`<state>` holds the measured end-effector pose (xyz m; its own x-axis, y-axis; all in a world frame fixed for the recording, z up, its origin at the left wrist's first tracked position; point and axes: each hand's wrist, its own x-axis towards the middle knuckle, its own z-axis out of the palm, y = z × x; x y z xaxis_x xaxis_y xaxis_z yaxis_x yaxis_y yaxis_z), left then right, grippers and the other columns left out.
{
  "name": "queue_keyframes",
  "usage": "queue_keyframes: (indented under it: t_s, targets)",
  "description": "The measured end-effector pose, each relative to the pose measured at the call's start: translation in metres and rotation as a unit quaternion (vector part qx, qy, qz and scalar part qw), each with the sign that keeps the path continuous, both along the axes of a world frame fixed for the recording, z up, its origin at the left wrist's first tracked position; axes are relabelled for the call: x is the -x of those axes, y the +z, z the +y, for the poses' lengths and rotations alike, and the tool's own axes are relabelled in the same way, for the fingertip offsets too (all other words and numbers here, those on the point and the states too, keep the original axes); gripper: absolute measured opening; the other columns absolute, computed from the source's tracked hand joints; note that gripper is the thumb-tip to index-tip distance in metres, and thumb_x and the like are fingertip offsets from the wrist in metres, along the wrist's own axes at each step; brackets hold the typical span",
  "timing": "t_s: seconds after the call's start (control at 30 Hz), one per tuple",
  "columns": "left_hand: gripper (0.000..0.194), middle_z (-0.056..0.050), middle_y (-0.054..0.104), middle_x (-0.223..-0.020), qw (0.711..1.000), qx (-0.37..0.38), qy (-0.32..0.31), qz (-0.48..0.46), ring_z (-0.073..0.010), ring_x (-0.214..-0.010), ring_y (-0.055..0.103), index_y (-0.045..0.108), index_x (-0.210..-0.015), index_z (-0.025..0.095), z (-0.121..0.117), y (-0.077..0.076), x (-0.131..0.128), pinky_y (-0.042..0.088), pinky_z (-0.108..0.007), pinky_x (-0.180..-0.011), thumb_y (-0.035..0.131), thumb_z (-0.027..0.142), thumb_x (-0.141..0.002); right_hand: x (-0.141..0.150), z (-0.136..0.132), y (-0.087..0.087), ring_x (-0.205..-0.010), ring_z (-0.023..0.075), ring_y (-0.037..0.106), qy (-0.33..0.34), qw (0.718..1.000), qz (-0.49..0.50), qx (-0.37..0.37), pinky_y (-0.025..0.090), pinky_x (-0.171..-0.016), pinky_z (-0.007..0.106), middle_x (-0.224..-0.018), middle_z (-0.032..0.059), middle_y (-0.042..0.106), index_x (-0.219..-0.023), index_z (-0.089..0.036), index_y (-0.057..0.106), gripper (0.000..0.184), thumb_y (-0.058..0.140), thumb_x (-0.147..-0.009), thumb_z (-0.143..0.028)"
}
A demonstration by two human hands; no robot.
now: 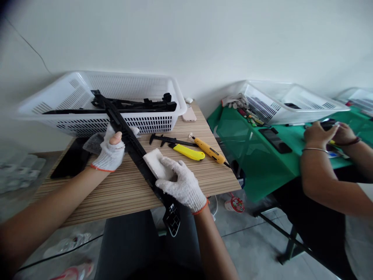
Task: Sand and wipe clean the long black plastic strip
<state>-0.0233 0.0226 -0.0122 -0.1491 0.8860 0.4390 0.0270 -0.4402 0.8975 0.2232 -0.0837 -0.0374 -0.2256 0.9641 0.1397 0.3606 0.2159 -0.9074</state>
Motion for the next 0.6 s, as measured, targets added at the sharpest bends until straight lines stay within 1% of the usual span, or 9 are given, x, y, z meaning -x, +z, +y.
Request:
queue_keyframes:
  t_s: [0.13,0.2,0.3,0.4,0.5,0.6]
  targets:
    - [0.065,0.003,0.074,-0.075,1.0,-0.006,0.003,0.006,-0.0276,-0.088,0.076,0.055,-0.137,0.031,0.0,-0.001,0.001,0.059,-0.04,-0.085,0.071,0.059,-0.081,0.009,0.005,0.005,-0.145,0.036,0.054,-0.013,1.0,0.006,0.025,0.038,-0.126,0.059,-0.153,0.0067,0.064,-0.147,-0.033,0.068,0.069,0.085,-0.081,-0.046]
    - [0.063,0.002,0.074,-0.077,1.0,-0.006,-0.004,0.007,-0.027,-0.089,0.075,0.054,-0.137,0.03,-0.001,-0.001,0.0,0.059,-0.039,-0.085,0.07,0.059,-0.083,0.011,0.005,0.006,-0.144,0.0353,0.055,-0.015,0.999,0.01,0.03,0.038,-0.126,0.058,-0.151,0.0071,0.064,-0.147,-0.033,0.068,0.068,0.083,-0.082,-0.048]
    - [0.059,0.001,0.075,-0.079,1.0,-0.003,-0.019,0.005,-0.0266,-0.09,0.075,0.054,-0.135,0.03,-0.001,0.0,-0.001,0.059,-0.038,-0.086,0.068,0.059,-0.085,0.006,0.003,0.004,-0.141,0.0355,0.057,-0.003,1.0,0.012,0.013,0.034,-0.128,0.06,-0.144,0.0082,0.069,-0.143,-0.03,0.071,0.066,0.084,-0.08,-0.045]
    - [0.058,0.0,0.075,-0.079,1.0,0.001,-0.029,0.004,-0.0276,-0.092,0.075,0.056,-0.13,0.029,0.0,0.001,-0.001,0.059,-0.039,-0.086,0.069,0.061,-0.083,-0.005,-0.003,-0.001,-0.132,0.0353,0.063,0.001,1.0,0.001,-0.003,0.032,-0.128,0.062,-0.137,0.0083,0.074,-0.136,-0.029,0.075,0.061,0.086,-0.077,-0.039]
    - [0.059,0.0,0.076,-0.08,0.999,0.006,-0.032,0.002,-0.0285,-0.093,0.076,0.055,-0.131,0.029,0.0,0.0,0.0,0.059,-0.04,-0.086,0.069,0.06,-0.082,-0.013,-0.008,-0.004,-0.13,0.0356,0.063,-0.001,1.0,-0.016,0.002,0.035,-0.126,0.062,-0.136,0.0077,0.074,-0.135,-0.03,0.076,0.062,0.088,-0.075,-0.037]
    - [0.058,0.0,0.077,-0.082,0.999,0.01,-0.03,-0.003,-0.0287,-0.096,0.075,0.054,-0.134,0.03,0.0,-0.002,0.001,0.059,-0.041,-0.087,0.069,0.057,-0.085,-0.009,-0.007,-0.002,-0.135,0.0371,0.06,-0.015,0.999,-0.029,0.015,0.041,-0.123,0.061,-0.137,0.0067,0.072,-0.138,-0.034,0.074,0.065,0.087,-0.075,-0.037]
